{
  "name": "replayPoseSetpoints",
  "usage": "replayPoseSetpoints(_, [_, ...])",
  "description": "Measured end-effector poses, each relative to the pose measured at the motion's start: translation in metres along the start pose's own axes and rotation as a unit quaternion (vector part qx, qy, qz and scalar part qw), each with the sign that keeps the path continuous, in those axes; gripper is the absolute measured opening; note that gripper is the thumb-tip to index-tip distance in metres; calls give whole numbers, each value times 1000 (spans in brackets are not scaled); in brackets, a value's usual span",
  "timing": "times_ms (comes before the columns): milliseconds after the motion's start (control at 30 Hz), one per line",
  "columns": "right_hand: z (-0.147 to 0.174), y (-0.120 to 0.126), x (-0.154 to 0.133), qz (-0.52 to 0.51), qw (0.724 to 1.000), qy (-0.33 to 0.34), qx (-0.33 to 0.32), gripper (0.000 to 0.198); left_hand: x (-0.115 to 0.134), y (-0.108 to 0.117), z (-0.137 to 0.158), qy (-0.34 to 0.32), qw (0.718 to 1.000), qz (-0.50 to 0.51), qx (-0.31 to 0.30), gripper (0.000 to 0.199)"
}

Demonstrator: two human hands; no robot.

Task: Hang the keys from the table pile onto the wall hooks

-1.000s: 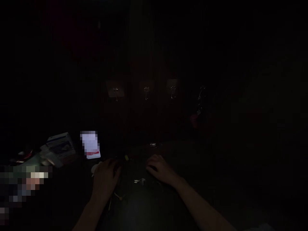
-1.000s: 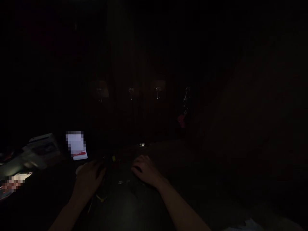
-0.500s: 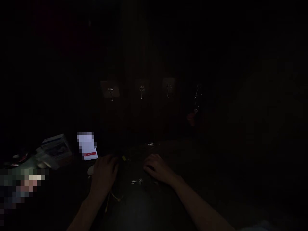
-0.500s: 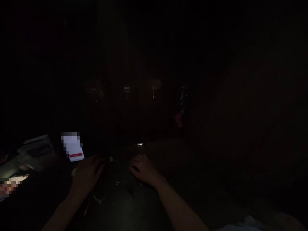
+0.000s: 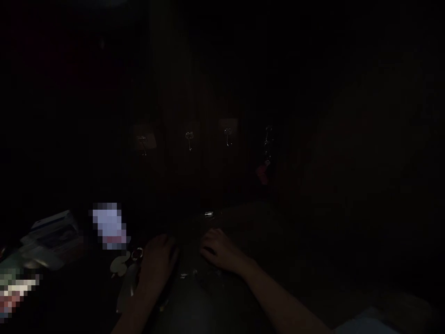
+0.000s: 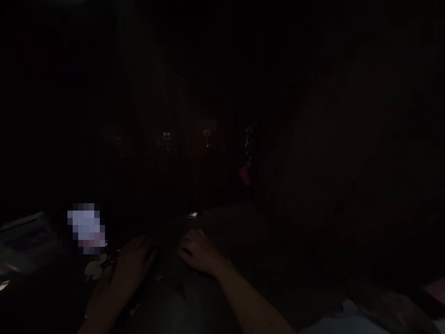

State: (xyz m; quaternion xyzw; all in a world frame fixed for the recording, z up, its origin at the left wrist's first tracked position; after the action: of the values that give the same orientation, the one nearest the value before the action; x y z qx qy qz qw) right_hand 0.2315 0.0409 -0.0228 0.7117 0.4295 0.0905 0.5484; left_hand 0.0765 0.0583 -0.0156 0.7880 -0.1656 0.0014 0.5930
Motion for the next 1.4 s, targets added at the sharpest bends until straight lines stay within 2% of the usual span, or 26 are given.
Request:
replayPoseSetpoints(133, [0,2,0,-4,1000,2,4,16,8,1,3,4,990,143,-14,21])
replayPoseSetpoints(200, [0,2,1,-7,1000,3,1,16,10,4,2,40,969,244,-26,22])
replayPoseSetpoints(267, [-1,2,1,-9,1000,4,-5,16,9,4,3,107,933,339,-51,24])
replayPoseSetpoints(333, [-2,3,0,-8,1000,5,-7,15,8,0,5,179,875,441,-90,27])
replayPoseSetpoints(367, [-3,3,0,-5,1000,6,-7,15,9,-4,6,208,832,503,-110,28])
replayPoseSetpoints(467, [-5,3,0,7,1000,12,0,17,13,-17,11,264,664,684,-149,25])
replayPoseSetpoints(500, [-5,3,0,12,1000,12,2,18,14,-22,13,278,616,720,-156,22])
replayPoseSetpoints(533, [-6,2,0,16,1000,10,7,19,14,-26,14,291,580,744,-160,19])
replayPoseSetpoints(567, [-6,3,1,19,1000,7,13,20,13,-30,15,302,557,756,-164,18])
replayPoseSetpoints(633, [-6,5,2,21,999,-1,37,20,12,-35,16,316,537,763,-170,16])
replayPoseSetpoints(767, [-6,14,1,3,994,-17,111,20,10,-39,15,306,543,763,-175,17])
replayPoseSetpoints(967, [-4,22,-1,-5,982,-26,186,18,14,-37,13,251,549,775,-189,12])
replayPoseSetpoints(1100, [-1,25,-4,-11,976,-20,218,17,24,-35,14,211,572,762,-217,29])
replayPoseSetpoints(1167, [-1,25,-5,-14,974,-14,224,16,25,-35,14,204,601,745,-208,38])
replayPoseSetpoints(1233, [-1,25,-5,-20,972,-11,233,15,24,-33,13,194,642,718,-186,42])
replayPoseSetpoints(1400, [0,23,-4,-50,966,-17,253,13,23,-23,10,129,764,615,-146,27])
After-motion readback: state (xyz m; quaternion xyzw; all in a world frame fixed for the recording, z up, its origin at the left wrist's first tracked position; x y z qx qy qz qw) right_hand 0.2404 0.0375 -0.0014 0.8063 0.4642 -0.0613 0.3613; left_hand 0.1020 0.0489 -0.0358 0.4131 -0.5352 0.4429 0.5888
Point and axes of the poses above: each hand's wrist, its own z-axis away from the middle knuckle, its own y-axis out of the back of the hand, x = y × z, the point moved 7 cm from there along -z, towards the middle knuckle, and after that the axes turned 9 degrees about y, right-handed, at the moved point
